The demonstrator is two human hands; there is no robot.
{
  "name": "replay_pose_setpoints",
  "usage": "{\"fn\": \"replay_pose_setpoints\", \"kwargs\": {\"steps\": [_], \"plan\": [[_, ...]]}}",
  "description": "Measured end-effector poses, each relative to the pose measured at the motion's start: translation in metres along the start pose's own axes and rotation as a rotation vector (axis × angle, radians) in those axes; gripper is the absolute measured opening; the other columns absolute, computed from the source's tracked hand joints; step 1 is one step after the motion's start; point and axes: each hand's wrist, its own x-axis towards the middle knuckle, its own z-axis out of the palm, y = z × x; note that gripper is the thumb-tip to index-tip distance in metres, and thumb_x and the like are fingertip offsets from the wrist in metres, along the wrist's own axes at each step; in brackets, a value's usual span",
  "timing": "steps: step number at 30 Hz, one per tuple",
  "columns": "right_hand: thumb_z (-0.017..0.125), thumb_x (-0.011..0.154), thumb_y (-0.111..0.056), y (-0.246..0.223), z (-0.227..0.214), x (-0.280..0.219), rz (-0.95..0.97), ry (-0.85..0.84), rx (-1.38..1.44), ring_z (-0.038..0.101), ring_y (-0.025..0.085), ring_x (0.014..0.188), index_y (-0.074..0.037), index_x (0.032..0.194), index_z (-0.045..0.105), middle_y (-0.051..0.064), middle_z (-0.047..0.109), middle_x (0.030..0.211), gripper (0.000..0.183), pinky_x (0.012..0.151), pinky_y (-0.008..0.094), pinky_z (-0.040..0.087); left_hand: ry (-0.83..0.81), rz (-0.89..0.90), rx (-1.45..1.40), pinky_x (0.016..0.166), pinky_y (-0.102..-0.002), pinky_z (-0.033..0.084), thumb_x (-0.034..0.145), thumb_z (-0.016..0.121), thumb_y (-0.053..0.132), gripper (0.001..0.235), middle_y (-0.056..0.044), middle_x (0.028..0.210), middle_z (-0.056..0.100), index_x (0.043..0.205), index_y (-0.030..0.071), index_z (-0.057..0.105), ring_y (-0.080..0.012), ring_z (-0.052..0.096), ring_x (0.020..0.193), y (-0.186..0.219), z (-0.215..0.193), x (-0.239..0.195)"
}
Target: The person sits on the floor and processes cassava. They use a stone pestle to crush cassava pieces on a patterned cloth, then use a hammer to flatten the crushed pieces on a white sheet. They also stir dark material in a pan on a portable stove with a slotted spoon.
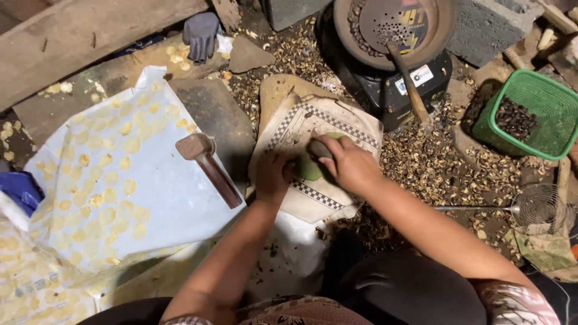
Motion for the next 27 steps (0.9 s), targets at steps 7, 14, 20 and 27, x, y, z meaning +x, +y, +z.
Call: {"fn": "replay_pose_setpoints", "kwargs": {"steps": [7,14,20,27], "plan": [[0.057,0.098,-0.038,0.010,0.041,0.019,-0.210,0.111,-0.052,0.070,0.047,0.092,-0.017,0.129,0.056,0.017,0.057,0.112,0.037,0.078,0.056,0.060,0.033,0.007,-0.095,0.084,-0.044,0.051,0.087,0.074,0.027,0.024,-0.006,0.095,0.059,0.109,0.017,0.068,-0.0320,0.062,0.087,0.001,-0.005,0.000],[0.054,0.100,-0.041,0.015,0.011,0.042,0.146,-0.275,0.122,0.066,0.048,0.114,-0.030,0.146,0.035,0.022,0.062,0.123,0.052,0.097,0.061,0.052,0.086,0.046,-0.097,0.088,-0.043,0.050,0.094,0.070,0.028,0.017,-0.004,0.093,0.057,0.108,0.020,0.065,-0.0294,0.063,0.089,0.008,-0.014,0.003],[0.053,0.100,-0.043,-0.005,-0.001,0.038,0.186,-0.300,0.096,0.064,0.047,0.119,-0.033,0.145,0.036,0.022,0.064,0.125,0.049,0.100,0.061,0.050,0.097,0.062,-0.044,0.083,-0.043,0.051,0.093,0.069,0.028,0.016,-0.004,0.089,0.054,0.106,0.019,0.065,-0.0281,0.060,0.085,0.012,-0.014,0.002],[0.053,0.102,-0.040,-0.015,0.024,0.012,-0.044,0.028,-0.175,0.071,0.047,0.095,-0.022,0.143,0.041,0.020,0.056,0.115,0.046,0.081,0.057,0.060,0.132,0.063,-0.096,0.083,-0.041,0.051,0.091,0.071,0.026,0.015,0.000,0.092,0.055,0.105,0.022,0.067,-0.0269,0.062,0.087,0.001,-0.002,-0.001]]}}
